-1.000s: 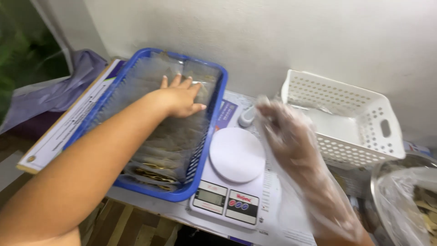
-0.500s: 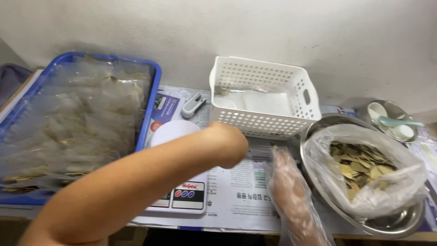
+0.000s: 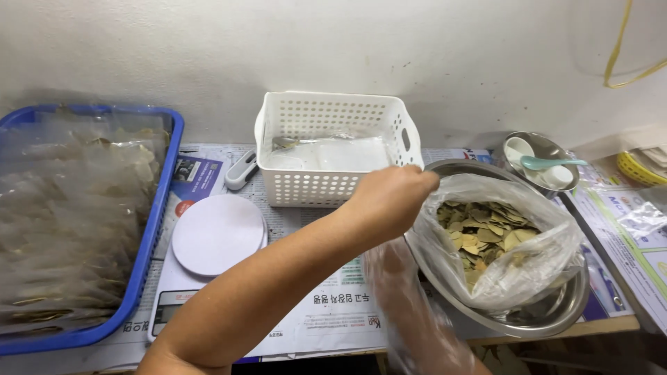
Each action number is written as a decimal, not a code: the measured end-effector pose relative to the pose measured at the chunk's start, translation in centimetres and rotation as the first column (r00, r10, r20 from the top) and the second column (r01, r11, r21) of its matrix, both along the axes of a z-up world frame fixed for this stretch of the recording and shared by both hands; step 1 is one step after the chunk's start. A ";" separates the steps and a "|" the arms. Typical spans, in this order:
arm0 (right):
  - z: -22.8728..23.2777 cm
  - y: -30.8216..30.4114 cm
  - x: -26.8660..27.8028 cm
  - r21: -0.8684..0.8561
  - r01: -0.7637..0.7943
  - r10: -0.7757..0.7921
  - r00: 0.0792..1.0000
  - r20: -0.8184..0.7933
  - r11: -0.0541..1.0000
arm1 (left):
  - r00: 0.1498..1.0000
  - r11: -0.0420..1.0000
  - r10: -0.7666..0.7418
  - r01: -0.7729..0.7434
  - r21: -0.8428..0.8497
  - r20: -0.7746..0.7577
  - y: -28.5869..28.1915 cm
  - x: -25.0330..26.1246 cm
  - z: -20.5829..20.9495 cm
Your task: Weighing dried bay leaves and packaging them into small plastic bags before organizing them in a tray.
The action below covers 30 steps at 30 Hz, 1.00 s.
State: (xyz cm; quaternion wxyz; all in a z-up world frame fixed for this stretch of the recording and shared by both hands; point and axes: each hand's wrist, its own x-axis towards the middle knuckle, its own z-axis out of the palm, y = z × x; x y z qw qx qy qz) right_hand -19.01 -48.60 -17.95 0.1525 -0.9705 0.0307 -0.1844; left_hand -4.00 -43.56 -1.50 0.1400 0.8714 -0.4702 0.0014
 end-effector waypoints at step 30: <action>9.4 -12.7 -1.8 -0.284 0.320 -0.306 0.948 0.093 0.904 | 0.850 0.895 0.377 -0.232 0.381 -0.368 1.1 17.3 -6.1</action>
